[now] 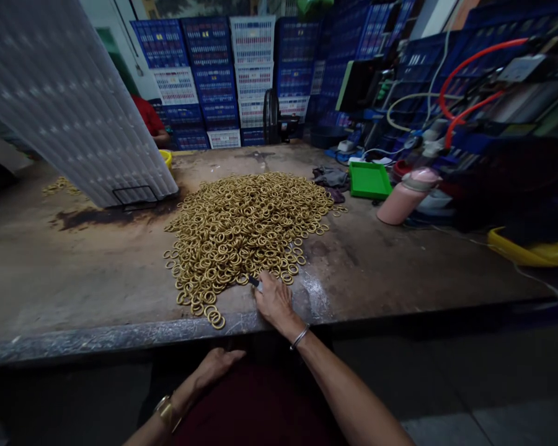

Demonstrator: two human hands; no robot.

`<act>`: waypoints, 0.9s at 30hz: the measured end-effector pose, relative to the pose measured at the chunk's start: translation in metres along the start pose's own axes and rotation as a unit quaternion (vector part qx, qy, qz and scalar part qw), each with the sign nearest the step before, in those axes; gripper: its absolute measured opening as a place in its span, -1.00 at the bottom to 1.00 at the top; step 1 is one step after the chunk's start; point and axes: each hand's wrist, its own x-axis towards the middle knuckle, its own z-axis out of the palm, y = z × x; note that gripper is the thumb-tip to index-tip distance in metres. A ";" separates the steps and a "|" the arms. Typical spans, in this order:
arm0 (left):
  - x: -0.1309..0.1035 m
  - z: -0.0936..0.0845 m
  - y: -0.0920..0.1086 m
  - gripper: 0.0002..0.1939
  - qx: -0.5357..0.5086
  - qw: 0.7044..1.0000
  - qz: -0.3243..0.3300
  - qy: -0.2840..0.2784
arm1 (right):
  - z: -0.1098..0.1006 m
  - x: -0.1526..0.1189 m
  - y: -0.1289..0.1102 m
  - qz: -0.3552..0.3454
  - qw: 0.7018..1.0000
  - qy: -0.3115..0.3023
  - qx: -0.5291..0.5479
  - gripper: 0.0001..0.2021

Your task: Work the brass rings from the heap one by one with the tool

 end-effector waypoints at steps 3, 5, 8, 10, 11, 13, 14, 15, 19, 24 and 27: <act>-0.019 -0.001 0.023 -0.70 0.004 0.996 0.017 -0.088 | 0.001 -0.001 0.004 -0.011 0.999 0.000 0.048 -0.83; -0.032 -0.002 0.042 -0.73 -0.007 0.990 0.077 -0.121 | -0.001 -0.002 0.003 -0.024 0.990 -0.030 0.135 -0.88; -0.041 -0.004 0.062 -0.78 -0.009 0.988 0.153 -0.004 | -0.007 -0.005 -0.007 0.007 0.945 -0.115 0.308 -0.92; -0.037 -0.007 0.066 -0.78 -0.015 0.976 0.189 0.104 | -0.013 -0.009 -0.015 0.053 0.897 -0.174 0.403 -0.91; -0.033 -0.008 0.066 -0.75 -0.014 0.968 0.205 0.145 | -0.015 -0.011 -0.019 0.073 0.872 -0.200 0.441 -0.89; -0.024 -0.012 0.064 -0.70 0.006 0.952 0.241 0.187 | -0.017 -0.015 -0.024 0.098 0.825 -0.241 0.502 -0.88; -0.020 -0.014 0.063 -0.70 0.021 0.948 0.259 0.186 | -0.016 -0.017 -0.026 0.106 0.807 -0.254 0.522 -0.87; -0.016 -0.015 0.063 -0.72 0.035 0.943 0.277 0.179 | -0.015 -0.018 -0.026 0.111 0.794 -0.263 0.537 -0.87; -0.011 -0.017 0.064 -0.81 0.075 0.933 0.306 0.172 | -0.010 -0.022 -0.024 0.134 0.756 -0.283 0.575 -0.85; -0.010 -0.017 0.066 -0.84 0.080 0.935 0.295 0.178 | -0.008 -0.021 -0.026 0.153 0.751 -0.290 0.573 -0.80; -0.009 -0.018 0.066 -0.86 0.094 0.932 0.289 0.197 | -0.009 -0.021 -0.027 0.135 0.790 -0.251 0.542 -0.75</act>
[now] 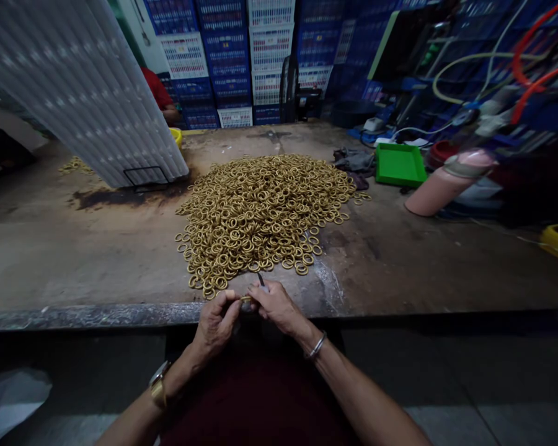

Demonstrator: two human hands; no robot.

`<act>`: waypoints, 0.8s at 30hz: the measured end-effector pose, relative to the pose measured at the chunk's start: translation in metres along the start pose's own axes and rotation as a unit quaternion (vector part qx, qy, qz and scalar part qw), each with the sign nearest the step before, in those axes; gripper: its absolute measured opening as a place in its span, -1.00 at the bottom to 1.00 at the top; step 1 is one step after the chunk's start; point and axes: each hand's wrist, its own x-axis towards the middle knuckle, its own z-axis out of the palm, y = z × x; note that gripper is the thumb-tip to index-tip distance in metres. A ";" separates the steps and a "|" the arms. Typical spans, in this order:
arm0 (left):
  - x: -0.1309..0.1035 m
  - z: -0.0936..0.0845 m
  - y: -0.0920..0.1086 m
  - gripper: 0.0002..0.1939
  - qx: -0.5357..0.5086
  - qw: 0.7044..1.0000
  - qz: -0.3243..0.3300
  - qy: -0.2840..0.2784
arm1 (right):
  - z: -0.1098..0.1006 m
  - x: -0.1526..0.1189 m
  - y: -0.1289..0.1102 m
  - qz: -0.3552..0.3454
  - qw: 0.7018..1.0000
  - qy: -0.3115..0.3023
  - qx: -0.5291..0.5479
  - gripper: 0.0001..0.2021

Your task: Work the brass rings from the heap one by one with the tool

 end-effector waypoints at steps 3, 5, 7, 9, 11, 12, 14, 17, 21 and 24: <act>0.002 0.001 0.001 -0.87 0.009 1.000 -0.007 0.015 | 0.000 -0.001 -0.001 -0.022 0.998 0.017 -0.060 -0.76; 0.002 0.003 0.004 -0.85 -0.016 0.999 -0.035 0.012 | 0.000 -0.001 -0.002 -0.031 0.995 0.030 -0.092 -0.80; 0.002 0.004 0.008 -0.82 -0.079 0.992 -0.098 -0.007 | 0.001 -0.001 -0.003 -0.041 0.992 0.045 -0.112 -0.83; 0.002 0.005 0.011 -0.78 -0.157 0.972 -0.166 -0.047 | 0.002 -0.001 -0.004 -0.050 0.989 0.053 -0.126 -0.84; 0.002 0.004 0.014 -0.74 -0.227 0.946 -0.213 -0.087 | 0.003 0.000 -0.004 -0.059 0.988 0.054 -0.135 -0.84; 0.001 0.004 0.014 -0.73 -0.259 0.934 -0.227 -0.099 | 0.003 0.000 -0.004 -0.063 0.987 0.052 -0.135 -0.84; 0.001 0.004 0.015 -0.72 -0.320 0.908 -0.250 -0.100 | 0.004 0.001 -0.004 -0.063 0.989 0.045 -0.123 -0.83; 0.000 0.004 0.015 -0.73 -0.373 0.884 -0.270 -0.079 | 0.002 0.003 -0.002 -0.056 0.992 0.045 -0.103 -0.82; -0.001 0.004 0.014 -0.75 -0.370 0.888 -0.266 -0.055 | -0.003 0.005 0.004 -0.127 0.961 0.108 -0.220 -0.85; -0.001 0.004 0.012 -0.74 -0.350 0.902 -0.249 -0.046 | -0.005 0.001 0.010 -0.214 0.917 0.056 -0.331 -0.87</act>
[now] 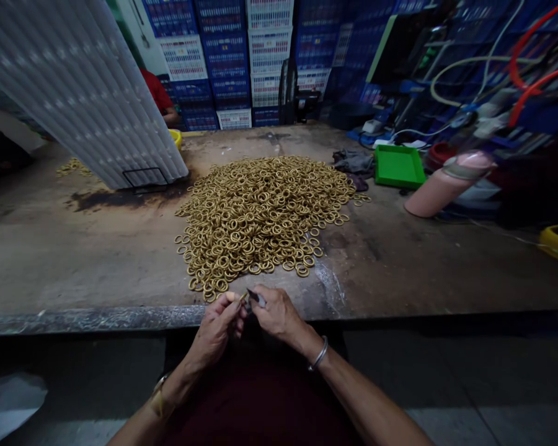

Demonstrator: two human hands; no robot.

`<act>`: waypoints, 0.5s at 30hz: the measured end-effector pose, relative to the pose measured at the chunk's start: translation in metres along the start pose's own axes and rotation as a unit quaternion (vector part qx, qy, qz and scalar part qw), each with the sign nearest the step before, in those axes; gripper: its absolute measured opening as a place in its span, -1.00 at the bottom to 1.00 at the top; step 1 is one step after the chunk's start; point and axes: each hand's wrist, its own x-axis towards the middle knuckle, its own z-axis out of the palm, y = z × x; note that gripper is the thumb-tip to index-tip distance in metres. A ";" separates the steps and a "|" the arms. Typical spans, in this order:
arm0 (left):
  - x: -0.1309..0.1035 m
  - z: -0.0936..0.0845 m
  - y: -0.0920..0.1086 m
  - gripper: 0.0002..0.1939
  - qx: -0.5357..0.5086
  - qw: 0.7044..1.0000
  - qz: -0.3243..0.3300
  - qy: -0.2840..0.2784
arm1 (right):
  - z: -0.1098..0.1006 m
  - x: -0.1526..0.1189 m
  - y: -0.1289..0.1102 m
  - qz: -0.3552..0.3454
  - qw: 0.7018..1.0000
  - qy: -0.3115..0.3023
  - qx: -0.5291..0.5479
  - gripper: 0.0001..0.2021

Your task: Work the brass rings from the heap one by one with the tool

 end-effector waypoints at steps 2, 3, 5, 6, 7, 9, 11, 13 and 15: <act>0.001 -0.001 -0.001 -0.74 0.018 1.000 0.013 0.003 | 0.002 -0.004 -0.001 -0.045 0.998 -0.040 -0.030 -0.87; 0.001 -0.002 -0.002 -0.73 0.026 1.000 0.016 0.004 | 0.003 -0.006 -0.001 -0.053 0.996 -0.052 -0.040 -0.86; 0.002 -0.003 -0.004 -0.73 0.038 0.999 0.020 0.006 | 0.005 -0.007 -0.003 -0.050 0.994 -0.059 -0.073 -0.84; 0.001 -0.004 -0.004 -0.73 0.041 0.999 0.022 0.006 | 0.006 -0.007 -0.004 -0.044 0.992 -0.061 -0.097 -0.84; 0.000 -0.004 -0.004 -0.73 0.041 0.999 0.026 0.005 | 0.006 -0.006 -0.004 -0.034 0.990 -0.062 -0.125 -0.84; -0.004 -0.005 -0.001 -0.74 0.026 0.999 0.031 -0.001 | 0.005 -0.002 -0.003 -0.005 0.981 -0.057 -0.183 -0.84; -0.009 -0.007 0.004 -0.76 -0.007 1.000 0.020 -0.012 | 0.003 0.003 0.001 0.025 0.972 -0.039 -0.229 -0.80; -0.015 -0.013 0.012 -0.79 -0.066 0.998 0.007 -0.008 | 0.000 0.008 0.004 0.037 0.966 -0.014 -0.254 -0.78; -0.018 -0.022 0.018 -0.81 -0.134 0.991 0.013 0.024 | 0.001 0.011 0.004 0.017 0.970 -0.004 -0.244 -0.79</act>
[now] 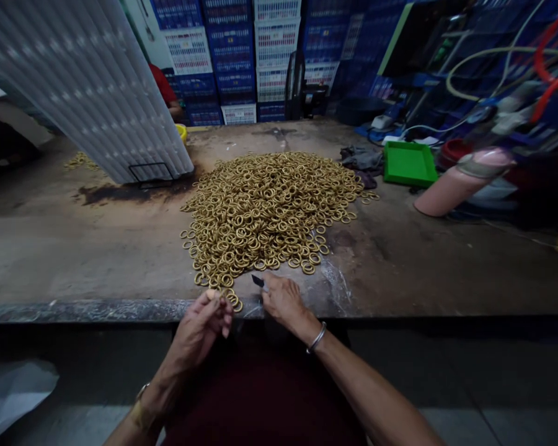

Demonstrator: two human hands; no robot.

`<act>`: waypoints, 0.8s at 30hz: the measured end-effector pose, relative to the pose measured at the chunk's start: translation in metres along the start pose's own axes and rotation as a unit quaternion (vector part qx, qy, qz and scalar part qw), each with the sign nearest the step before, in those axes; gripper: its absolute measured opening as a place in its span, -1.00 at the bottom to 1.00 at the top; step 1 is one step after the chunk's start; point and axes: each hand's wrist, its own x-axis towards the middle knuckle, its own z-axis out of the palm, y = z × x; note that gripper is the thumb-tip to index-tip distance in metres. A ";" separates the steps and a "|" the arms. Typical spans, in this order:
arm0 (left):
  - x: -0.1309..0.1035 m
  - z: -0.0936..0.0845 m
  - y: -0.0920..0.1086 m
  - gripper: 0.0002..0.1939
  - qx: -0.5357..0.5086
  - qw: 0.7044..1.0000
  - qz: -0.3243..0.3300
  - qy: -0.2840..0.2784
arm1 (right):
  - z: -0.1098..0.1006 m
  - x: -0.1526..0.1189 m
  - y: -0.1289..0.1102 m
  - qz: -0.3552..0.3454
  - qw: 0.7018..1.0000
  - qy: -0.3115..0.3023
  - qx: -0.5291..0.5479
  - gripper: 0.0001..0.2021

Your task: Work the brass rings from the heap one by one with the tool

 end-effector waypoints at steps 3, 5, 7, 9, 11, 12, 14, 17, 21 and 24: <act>0.002 -0.019 0.010 -0.83 -0.078 0.994 0.026 0.070 | 0.006 0.000 -0.011 -0.053 0.997 0.009 0.052 -0.85; 0.004 -0.031 0.013 -0.85 -0.109 0.988 0.031 0.107 | 0.011 -0.002 -0.022 -0.076 0.994 0.013 0.072 -0.87; 0.004 -0.041 0.014 -0.88 -0.133 0.983 0.027 0.122 | 0.015 -0.003 -0.032 -0.082 0.994 0.010 0.065 -0.87; 0.003 -0.045 0.014 -0.90 -0.153 0.981 0.017 0.115 | 0.019 -0.002 -0.038 -0.076 0.996 -0.005 0.044 -0.86; 0.003 -0.046 0.014 -0.87 -0.175 0.979 0.004 0.101 | 0.020 0.000 -0.041 -0.063 0.997 -0.022 0.025 -0.87; 0.004 -0.045 0.013 -0.86 -0.187 0.978 -0.003 0.096 | 0.021 0.001 -0.042 -0.059 0.998 -0.029 0.022 -0.87; 0.005 -0.042 0.012 -0.87 -0.204 0.975 -0.019 0.091 | 0.022 0.004 -0.041 -0.055 0.997 -0.036 0.028 -0.85; 0.009 -0.035 0.007 -0.81 -0.200 0.973 -0.038 0.105 | 0.025 0.010 -0.035 -0.051 0.997 -0.027 0.043 -0.81; 0.021 -0.028 -0.003 -0.72 -0.104 0.985 -0.039 0.131 | 0.023 0.023 -0.024 -0.019 0.998 0.012 0.059 -0.85; 0.037 -0.022 -0.013 -0.60 0.031 0.992 -0.004 0.125 | 0.015 0.030 -0.018 -0.026 0.994 0.050 0.093 -0.89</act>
